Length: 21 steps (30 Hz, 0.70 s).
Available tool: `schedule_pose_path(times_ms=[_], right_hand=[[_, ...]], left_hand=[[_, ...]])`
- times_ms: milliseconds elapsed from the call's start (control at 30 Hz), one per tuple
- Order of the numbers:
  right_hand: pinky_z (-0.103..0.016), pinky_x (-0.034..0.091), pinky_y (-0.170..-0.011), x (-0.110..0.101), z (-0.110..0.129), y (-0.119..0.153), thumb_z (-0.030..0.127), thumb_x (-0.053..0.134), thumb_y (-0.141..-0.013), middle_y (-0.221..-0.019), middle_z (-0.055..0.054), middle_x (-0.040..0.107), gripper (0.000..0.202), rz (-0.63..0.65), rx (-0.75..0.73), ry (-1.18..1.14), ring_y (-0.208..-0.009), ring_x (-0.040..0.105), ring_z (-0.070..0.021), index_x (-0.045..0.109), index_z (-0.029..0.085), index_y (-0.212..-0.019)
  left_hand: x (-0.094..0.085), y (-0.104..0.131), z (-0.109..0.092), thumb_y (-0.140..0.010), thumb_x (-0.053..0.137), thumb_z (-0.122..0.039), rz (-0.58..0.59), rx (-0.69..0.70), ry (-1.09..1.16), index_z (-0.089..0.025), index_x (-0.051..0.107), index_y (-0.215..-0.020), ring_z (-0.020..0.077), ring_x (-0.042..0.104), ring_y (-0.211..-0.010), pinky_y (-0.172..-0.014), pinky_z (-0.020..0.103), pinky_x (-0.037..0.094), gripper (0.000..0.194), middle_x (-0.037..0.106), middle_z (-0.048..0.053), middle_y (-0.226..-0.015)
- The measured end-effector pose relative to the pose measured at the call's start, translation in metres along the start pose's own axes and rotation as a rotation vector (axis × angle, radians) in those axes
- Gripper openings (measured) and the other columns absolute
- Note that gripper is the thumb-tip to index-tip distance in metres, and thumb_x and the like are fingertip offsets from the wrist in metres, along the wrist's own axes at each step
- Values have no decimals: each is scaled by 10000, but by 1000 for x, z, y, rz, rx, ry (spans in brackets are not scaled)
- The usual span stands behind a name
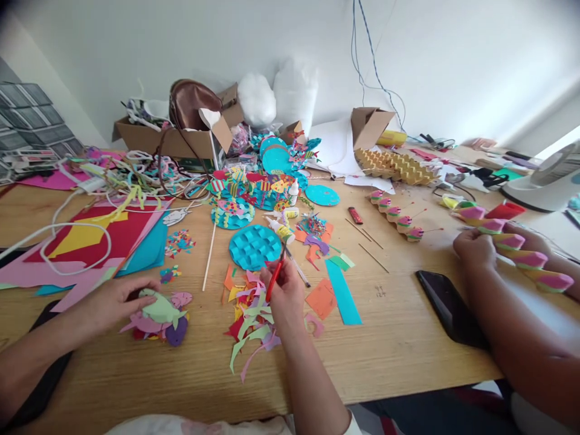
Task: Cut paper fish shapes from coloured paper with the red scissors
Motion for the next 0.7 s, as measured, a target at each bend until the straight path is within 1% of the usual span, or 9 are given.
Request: schedule_pose_path(times_ms=[100, 167, 233, 300, 367, 433, 533, 633, 700], right_hand=[[-253, 434, -503, -3, 0, -1, 368, 690, -720, -614, 41, 553, 241, -20, -32, 1, -533, 549, -138, 523, 201, -764], [-244, 424, -485, -7, 2, -3, 387, 688, -721, -603, 39, 555, 254, -45, -45, 3, -528, 548, -139, 523, 199, -763], [-234, 414, -478, -16, 9, -3, 376, 691, -711, -620, 34, 565, 248, -93, -73, 33, -540, 550, -137, 527, 198, -761], [-232, 420, -499, -29, 21, -3, 346, 690, -704, -643, 30, 573, 226, -154, -124, 82, -567, 558, -138, 528, 198, -756], [-243, 440, -538, -49, 34, 0, 334, 681, -705, -666, 22, 587, 213, -212, -163, 134, -603, 573, -146, 534, 198, -776], [-258, 447, -563, -72, 43, 5, 331, 681, -700, -682, 13, 603, 211, -259, -154, 254, -611, 574, -152, 548, 198, -796], [-267, 428, -564, -105, 45, 14, 363, 661, -712, -696, -2, 621, 204, -259, -66, 506, -611, 562, -161, 570, 198, -790], [-253, 385, -509, -136, 37, 23, 367, 629, -740, -688, -15, 641, 180, -236, 13, 715, -582, 552, -164, 583, 201, -790], [-254, 380, -508, -154, 31, 27, 353, 619, -734, -674, -18, 647, 156, -251, 27, 794, -589, 567, -175, 578, 207, -773]], left_hand=[[18, 3, 22, -739, 494, -329, 32, 3, -167, -219, 673, -797, 249, 648, -750, -716, 327, 473, 219, 719, 36, -781], [9, 6, 23, -727, 537, -363, -134, 107, -231, -216, 682, -929, 287, 609, -1000, -891, 368, 442, 288, 699, 81, -1042], [-3, 11, 19, -785, 502, -411, -272, 137, -279, -222, 650, -1031, 280, 572, -1062, -941, 400, 419, 344, 670, 66, -1093], [-7, 14, 5, -839, 452, -415, -287, 169, -244, -238, 629, -1064, 260, 572, -1068, -950, 394, 418, 336, 663, 49, -1116], [3, 15, -23, -832, 491, -394, -198, 229, -202, -247, 644, -1055, 260, 581, -1076, -963, 373, 420, 307, 678, 51, -1115], [29, 16, -59, -810, 525, -296, 3, 317, -171, -267, 650, -1077, 245, 603, -1061, -928, 336, 456, 296, 685, 42, -1112], [74, 22, -114, -707, 523, -80, 268, 483, -174, -277, 640, -1125, 226, 592, -1095, -918, 311, 469, 476, 618, 57, -1239], [109, 23, -143, -659, 521, -26, 370, 599, -214, -306, 648, -1103, 234, 587, -1059, -889, 325, 480, 540, 640, 51, -1170], [123, 17, -147, -641, 495, 6, 328, 660, -201, -297, 677, -1025, 231, 602, -983, -842, 319, 487, 522, 669, 46, -1088]])
Point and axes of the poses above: each hand's wrist, its own y-axis away from the middle knuckle, its own x-axis out of the palm, z = x × y, the point moved 7 cm from there along -y, towards the middle knuckle
